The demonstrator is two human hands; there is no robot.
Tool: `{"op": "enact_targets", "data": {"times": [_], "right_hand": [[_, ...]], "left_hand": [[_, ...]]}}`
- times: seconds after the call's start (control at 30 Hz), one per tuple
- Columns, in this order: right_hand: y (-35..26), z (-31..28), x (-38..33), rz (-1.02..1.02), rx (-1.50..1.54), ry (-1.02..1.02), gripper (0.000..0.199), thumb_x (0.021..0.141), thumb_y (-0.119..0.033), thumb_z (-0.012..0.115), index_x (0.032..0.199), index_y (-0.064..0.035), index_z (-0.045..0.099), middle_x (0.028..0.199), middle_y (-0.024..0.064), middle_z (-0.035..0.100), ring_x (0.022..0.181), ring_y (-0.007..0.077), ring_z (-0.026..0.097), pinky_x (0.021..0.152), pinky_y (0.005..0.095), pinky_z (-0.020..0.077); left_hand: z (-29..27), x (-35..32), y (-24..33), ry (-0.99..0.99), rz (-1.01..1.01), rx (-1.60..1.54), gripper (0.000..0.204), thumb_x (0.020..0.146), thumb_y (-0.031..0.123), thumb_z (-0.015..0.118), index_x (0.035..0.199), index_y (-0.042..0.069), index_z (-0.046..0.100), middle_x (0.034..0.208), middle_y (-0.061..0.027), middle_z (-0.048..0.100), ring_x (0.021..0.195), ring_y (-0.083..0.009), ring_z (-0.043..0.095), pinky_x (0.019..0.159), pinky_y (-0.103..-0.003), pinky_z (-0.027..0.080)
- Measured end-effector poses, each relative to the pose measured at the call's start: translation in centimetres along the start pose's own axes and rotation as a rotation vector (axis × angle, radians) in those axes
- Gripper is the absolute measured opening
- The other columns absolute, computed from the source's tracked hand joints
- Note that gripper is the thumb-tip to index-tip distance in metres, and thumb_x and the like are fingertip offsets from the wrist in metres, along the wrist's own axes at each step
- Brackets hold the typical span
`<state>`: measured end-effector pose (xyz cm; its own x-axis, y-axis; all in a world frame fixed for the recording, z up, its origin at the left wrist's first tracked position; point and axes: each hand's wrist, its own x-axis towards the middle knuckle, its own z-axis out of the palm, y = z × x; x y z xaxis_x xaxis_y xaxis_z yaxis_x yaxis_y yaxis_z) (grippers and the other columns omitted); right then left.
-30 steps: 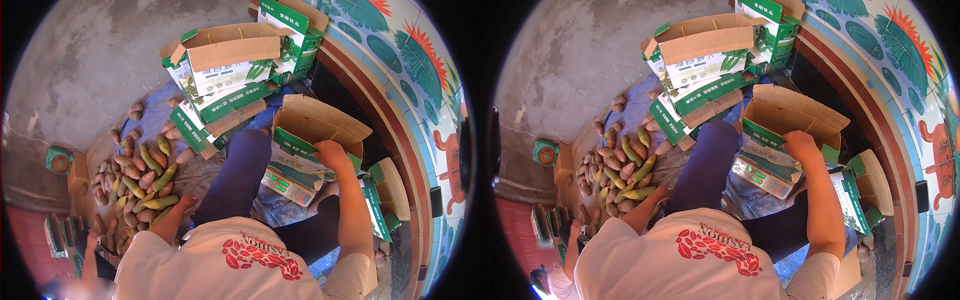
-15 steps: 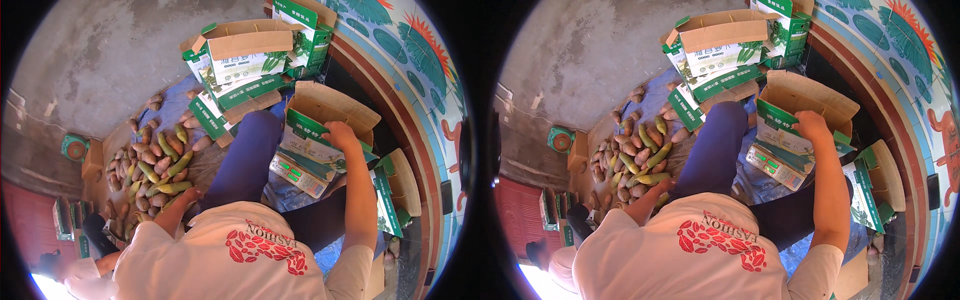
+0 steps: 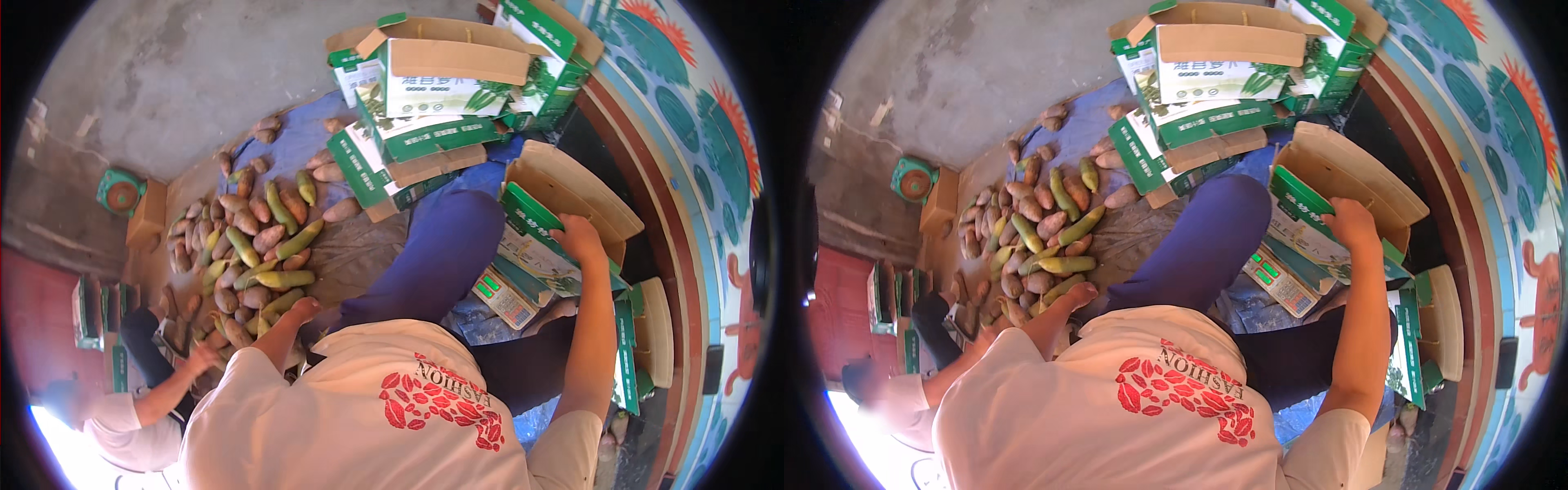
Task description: Manually sorting and packing tubers into cardboard boxes and weighing them on a scale.
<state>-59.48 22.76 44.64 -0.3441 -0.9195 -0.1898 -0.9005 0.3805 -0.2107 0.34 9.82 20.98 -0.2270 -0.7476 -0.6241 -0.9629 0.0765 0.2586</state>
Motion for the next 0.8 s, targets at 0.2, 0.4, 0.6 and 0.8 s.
{"op": "enact_targets", "data": {"times": [0.2, 0.4, 0.6, 0.8], "right_hand": [[0.1, 0.1, 0.2, -0.051, 0.021, 0.031, 0.026, 0.076, -0.021, 0.062, 0.094, -0.0019, 0.06, 0.089, 0.0223, 0.06, 0.088, 0.037, 0.057, 0.076, 0.043, 0.0436], [0.0, 0.0, 0.3, 0.005, 0.066, 0.015, 0.028, 0.076, -0.021, 0.062, 0.097, -0.0018, 0.059, 0.09, 0.0231, 0.06, 0.089, 0.0368, 0.057, 0.077, 0.043, 0.0428], [-0.4, 0.1, 0.1, -0.006, 0.101, 0.032, 0.026, 0.078, -0.018, 0.06, 0.099, -0.0016, 0.058, 0.088, 0.023, 0.06, 0.087, 0.0374, 0.057, 0.075, 0.0426, 0.0436], [-0.4, 0.5, -0.3, -0.021, 0.119, 0.093, 0.025, 0.079, -0.017, 0.06, 0.099, -0.0024, 0.059, 0.087, 0.0225, 0.061, 0.084, 0.0377, 0.058, 0.074, 0.0414, 0.0442]], "left_hand": [[1.4, -3.7, -0.9, -0.094, -0.193, -0.001, 0.033, 0.075, 0.03, 0.055, 0.099, 0.007, 0.063, 0.104, -0.0174, 0.06, 0.101, -0.0305, 0.056, 0.088, -0.037, 0.043], [4.1, -5.0, -1.9, -0.177, -0.272, 0.002, 0.049, 0.074, 0.029, 0.057, 0.119, 0.011, 0.052, 0.118, -0.0166, 0.054, 0.109, -0.0299, 0.052, 0.092, -0.037, 0.041], [10.3, -2.3, -5.4, -0.463, -0.192, 0.027, 0.051, 0.076, 0.029, 0.056, 0.123, 0.012, 0.049, 0.123, -0.0141, 0.05, 0.11, -0.0283, 0.051, 0.092, -0.035, 0.042], [10.8, -4.3, -4.1, -0.509, -0.141, 0.31, 0.049, 0.077, 0.028, 0.056, 0.123, 0.013, 0.049, 0.126, -0.0117, 0.048, 0.115, -0.0279, 0.047, 0.095, -0.04, 0.037]]}}
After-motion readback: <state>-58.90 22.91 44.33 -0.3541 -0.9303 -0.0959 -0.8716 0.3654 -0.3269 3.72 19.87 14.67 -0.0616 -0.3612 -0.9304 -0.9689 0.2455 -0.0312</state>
